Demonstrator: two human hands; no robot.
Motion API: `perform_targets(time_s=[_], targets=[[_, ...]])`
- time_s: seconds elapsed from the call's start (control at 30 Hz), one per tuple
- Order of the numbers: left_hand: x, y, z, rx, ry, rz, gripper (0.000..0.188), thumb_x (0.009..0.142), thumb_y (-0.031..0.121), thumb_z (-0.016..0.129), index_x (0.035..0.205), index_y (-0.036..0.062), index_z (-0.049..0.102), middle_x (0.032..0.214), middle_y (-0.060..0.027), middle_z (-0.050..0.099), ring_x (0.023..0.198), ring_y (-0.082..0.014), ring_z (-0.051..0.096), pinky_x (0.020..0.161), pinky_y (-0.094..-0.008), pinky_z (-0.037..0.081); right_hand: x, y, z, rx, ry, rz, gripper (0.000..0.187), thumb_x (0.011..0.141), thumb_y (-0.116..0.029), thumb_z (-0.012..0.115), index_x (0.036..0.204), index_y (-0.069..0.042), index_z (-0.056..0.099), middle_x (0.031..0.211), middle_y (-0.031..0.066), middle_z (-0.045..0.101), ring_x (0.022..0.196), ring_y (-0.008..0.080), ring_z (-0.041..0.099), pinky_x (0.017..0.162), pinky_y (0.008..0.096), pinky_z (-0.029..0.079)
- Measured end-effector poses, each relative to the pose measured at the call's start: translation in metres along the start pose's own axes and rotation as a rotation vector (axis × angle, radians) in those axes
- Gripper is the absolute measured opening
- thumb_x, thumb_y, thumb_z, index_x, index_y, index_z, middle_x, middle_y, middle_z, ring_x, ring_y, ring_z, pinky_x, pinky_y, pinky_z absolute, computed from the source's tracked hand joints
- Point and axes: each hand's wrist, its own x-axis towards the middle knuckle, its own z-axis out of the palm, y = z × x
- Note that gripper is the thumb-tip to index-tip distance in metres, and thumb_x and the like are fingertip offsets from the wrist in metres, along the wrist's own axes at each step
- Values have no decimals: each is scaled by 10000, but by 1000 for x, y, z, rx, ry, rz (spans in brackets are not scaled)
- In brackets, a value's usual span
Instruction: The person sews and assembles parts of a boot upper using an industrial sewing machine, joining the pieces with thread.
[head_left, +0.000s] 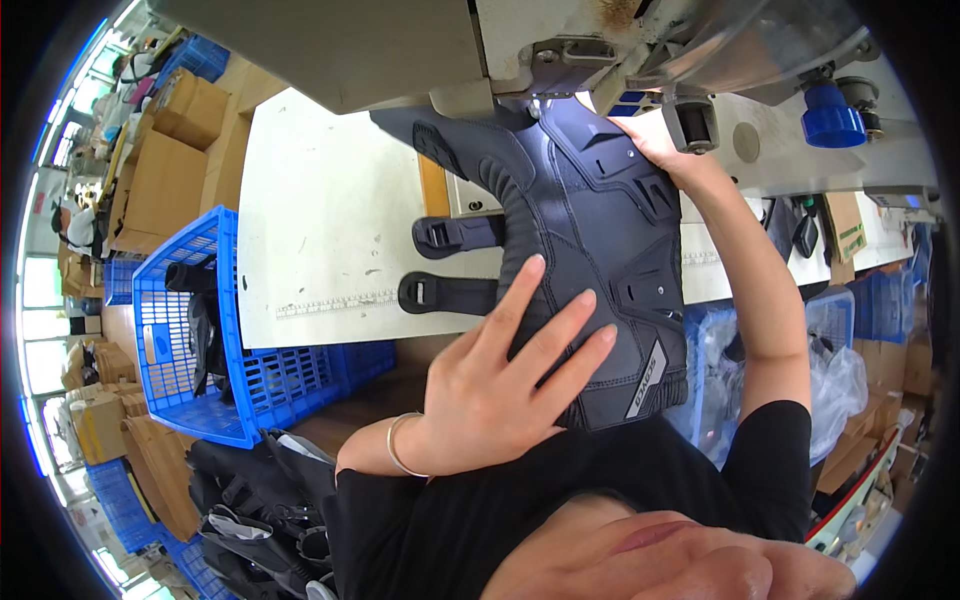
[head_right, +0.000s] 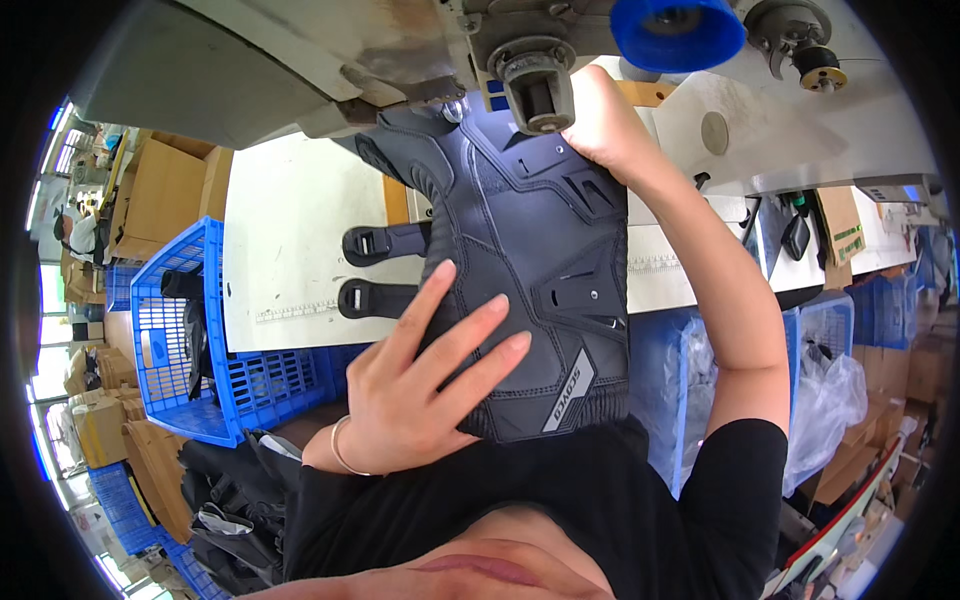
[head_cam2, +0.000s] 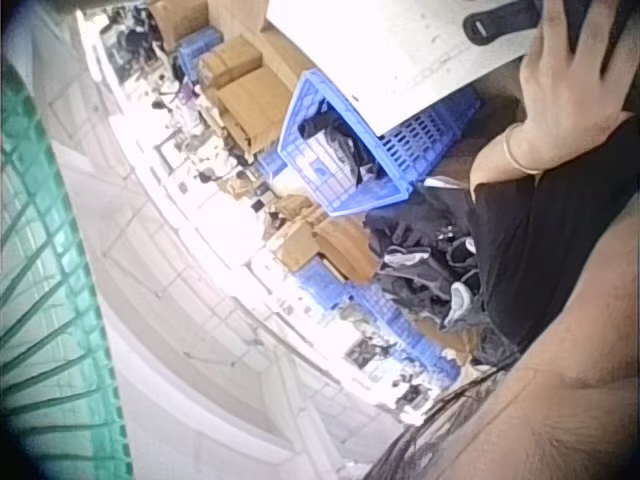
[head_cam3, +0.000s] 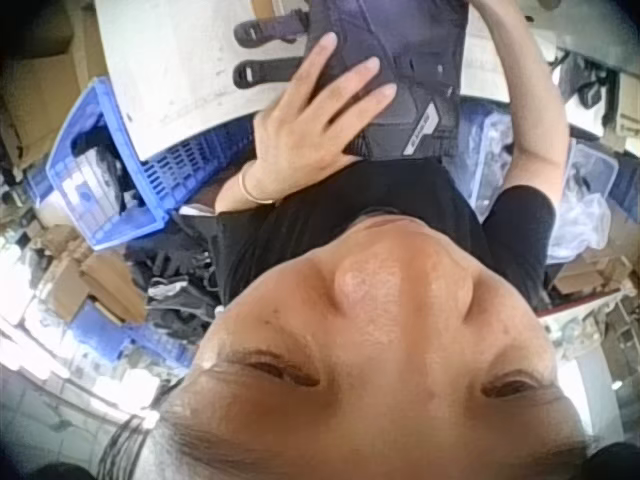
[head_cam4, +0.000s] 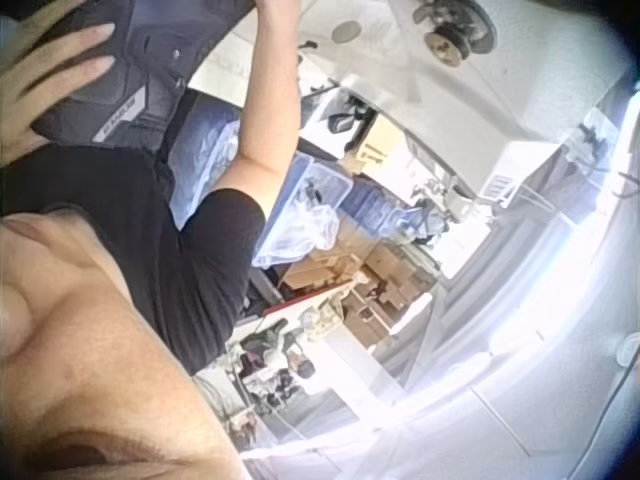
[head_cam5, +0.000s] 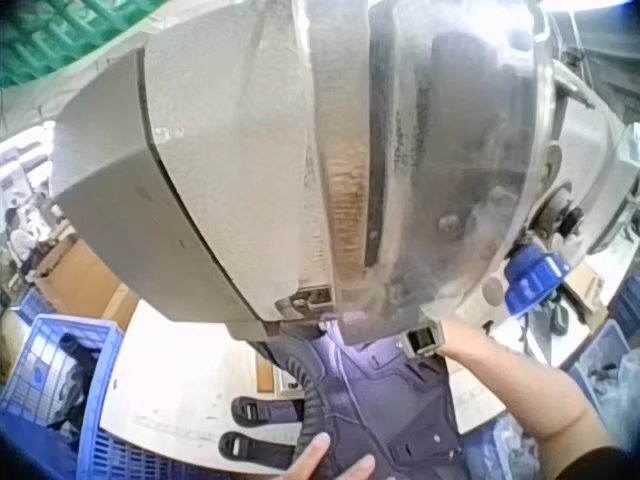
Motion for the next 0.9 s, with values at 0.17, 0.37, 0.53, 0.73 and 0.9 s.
perform_targets(time_s=[0.17,0.37,0.53,0.73,0.9], targets=[[2,-8,-10,-67,-38,-19,610,474,243,698,1077,157,663,1185,-68,590,1127,-385,537,619,-296,529,5,-26,-1,46,-64,153,272,640,-114,749,867,4,658,763,83,666,676,126,590,653,285,465],[0,-18,-18,-78,-80,13,502,550,259,702,1039,144,677,1166,-67,601,1118,-392,540,667,-319,539,4,-18,2,59,-35,166,330,625,-120,754,909,8,646,821,79,665,750,135,611,700,283,470],[4,-21,-23,-83,-100,4,469,567,255,698,1023,143,682,1163,-62,605,1116,-391,543,691,-331,547,2,-20,5,133,-55,353,398,620,-136,767,963,10,630,884,85,661,800,135,609,741,285,469],[3,-32,-31,-79,-143,34,428,600,265,690,1011,146,684,1148,-56,617,1113,-375,553,701,-339,552,1,-11,8,143,-49,309,335,642,-118,765,929,-3,637,847,76,654,775,142,601,732,280,468],[4,-39,-32,-88,-135,59,417,608,279,693,1006,153,686,1138,-55,624,1107,-375,558,698,-334,551,-2,-11,9,387,-113,235,242,712,-95,700,929,-4,644,842,72,658,768,132,597,728,275,470]])
